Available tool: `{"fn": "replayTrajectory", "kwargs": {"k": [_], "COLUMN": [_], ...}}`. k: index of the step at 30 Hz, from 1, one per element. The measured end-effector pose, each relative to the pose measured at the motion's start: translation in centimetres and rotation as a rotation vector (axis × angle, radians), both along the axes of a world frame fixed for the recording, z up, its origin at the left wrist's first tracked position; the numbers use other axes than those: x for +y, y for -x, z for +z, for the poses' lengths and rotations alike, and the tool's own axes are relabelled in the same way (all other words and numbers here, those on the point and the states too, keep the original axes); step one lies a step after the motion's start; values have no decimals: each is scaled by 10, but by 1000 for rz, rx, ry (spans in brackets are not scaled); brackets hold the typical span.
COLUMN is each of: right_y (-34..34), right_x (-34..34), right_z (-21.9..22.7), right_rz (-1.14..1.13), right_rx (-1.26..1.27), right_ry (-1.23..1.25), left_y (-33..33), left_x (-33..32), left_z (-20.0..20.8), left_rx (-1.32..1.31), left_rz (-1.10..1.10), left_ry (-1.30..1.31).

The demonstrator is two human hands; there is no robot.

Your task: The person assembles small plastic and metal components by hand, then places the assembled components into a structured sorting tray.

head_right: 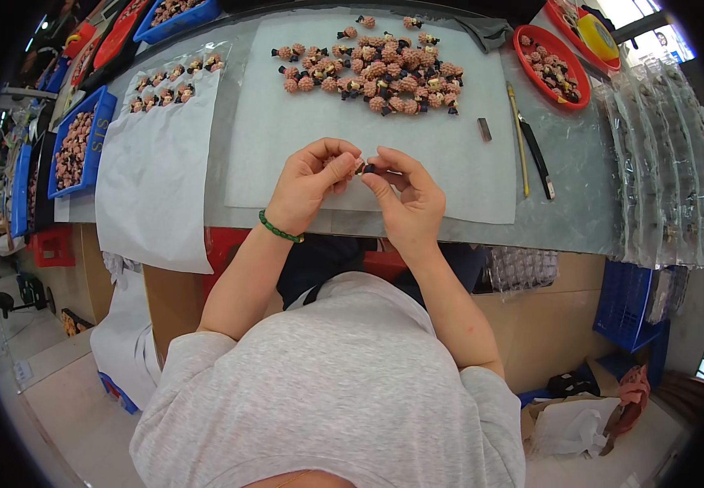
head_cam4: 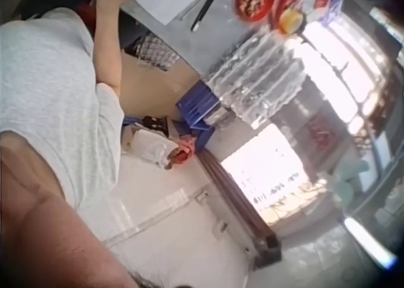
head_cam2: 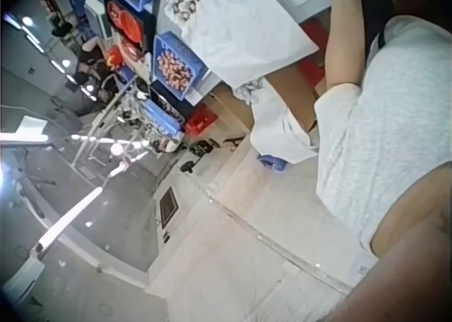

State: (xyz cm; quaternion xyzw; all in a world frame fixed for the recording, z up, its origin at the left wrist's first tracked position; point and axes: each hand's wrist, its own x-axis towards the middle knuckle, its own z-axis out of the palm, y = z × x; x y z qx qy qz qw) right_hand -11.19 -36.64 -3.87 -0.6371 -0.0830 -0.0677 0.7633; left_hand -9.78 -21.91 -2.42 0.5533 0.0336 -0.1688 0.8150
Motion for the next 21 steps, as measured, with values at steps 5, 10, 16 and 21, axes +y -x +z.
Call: {"fn": "replayTrajectory", "kwargs": {"k": [5,10,16,21], "right_y": [3,-1,-5,-6], "right_x": [-1,-8,-7,3], "right_z": [-6,-9,7,9], "right_rz": [-9,-11,160,140], "right_rx": [-112,-222,82,152], "right_ry": [70,178,19,7], "left_y": [4,4,5,10], "left_x": [1,3,6,7], "left_z": [-8,10,4,-4], "left_rx": [-79,75,-48,-155], "left_rz": [19,56,41,14], "left_ry": [103,230,103,-71]}}
